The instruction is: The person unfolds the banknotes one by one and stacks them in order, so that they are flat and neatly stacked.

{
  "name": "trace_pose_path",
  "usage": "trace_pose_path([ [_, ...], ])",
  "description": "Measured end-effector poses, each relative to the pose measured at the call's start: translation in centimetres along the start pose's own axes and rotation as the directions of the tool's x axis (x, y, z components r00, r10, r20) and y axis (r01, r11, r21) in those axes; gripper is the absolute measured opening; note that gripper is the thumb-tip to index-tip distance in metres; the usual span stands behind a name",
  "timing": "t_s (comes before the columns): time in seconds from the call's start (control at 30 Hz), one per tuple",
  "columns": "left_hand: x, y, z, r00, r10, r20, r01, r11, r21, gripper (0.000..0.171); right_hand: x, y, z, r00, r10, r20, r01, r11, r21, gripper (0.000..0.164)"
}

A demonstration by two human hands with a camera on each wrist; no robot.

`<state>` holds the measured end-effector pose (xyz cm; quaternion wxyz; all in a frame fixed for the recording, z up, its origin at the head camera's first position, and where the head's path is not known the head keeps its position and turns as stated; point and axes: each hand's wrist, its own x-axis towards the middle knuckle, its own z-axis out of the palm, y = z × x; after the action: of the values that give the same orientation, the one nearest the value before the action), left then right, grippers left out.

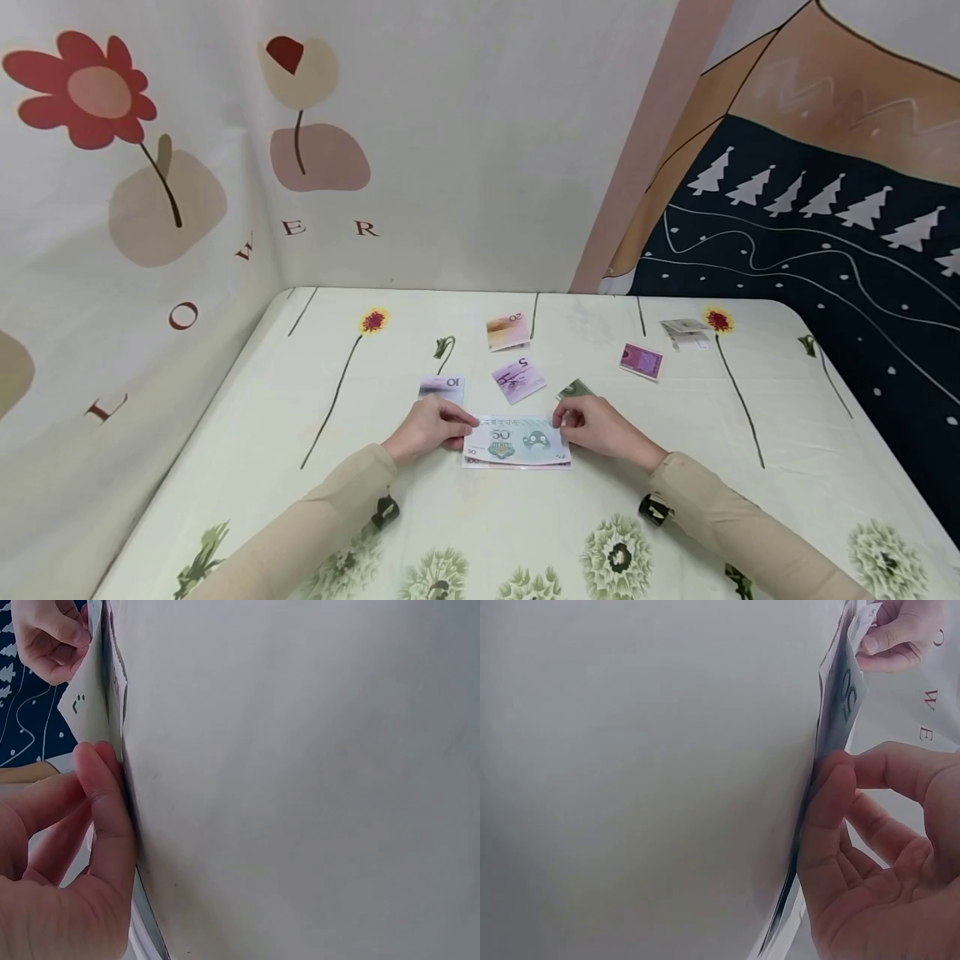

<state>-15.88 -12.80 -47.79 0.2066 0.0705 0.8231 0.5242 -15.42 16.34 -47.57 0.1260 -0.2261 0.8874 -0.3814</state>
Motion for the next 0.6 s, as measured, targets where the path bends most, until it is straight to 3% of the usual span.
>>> trace_pose_path([
  [0.27,0.01,0.07,-0.33,0.999,0.005,0.037,-0.006,1.000,0.019,0.014,-0.15,0.23,-0.07,0.999,0.034,0.028,-0.035,0.999,0.033,0.012],
  [0.6,-0.10,0.53,-0.50,0.996,0.021,0.086,-0.025,0.998,0.050,0.013,-0.45,0.17,-0.30,0.998,0.011,0.058,-0.016,0.997,0.082,0.017],
])
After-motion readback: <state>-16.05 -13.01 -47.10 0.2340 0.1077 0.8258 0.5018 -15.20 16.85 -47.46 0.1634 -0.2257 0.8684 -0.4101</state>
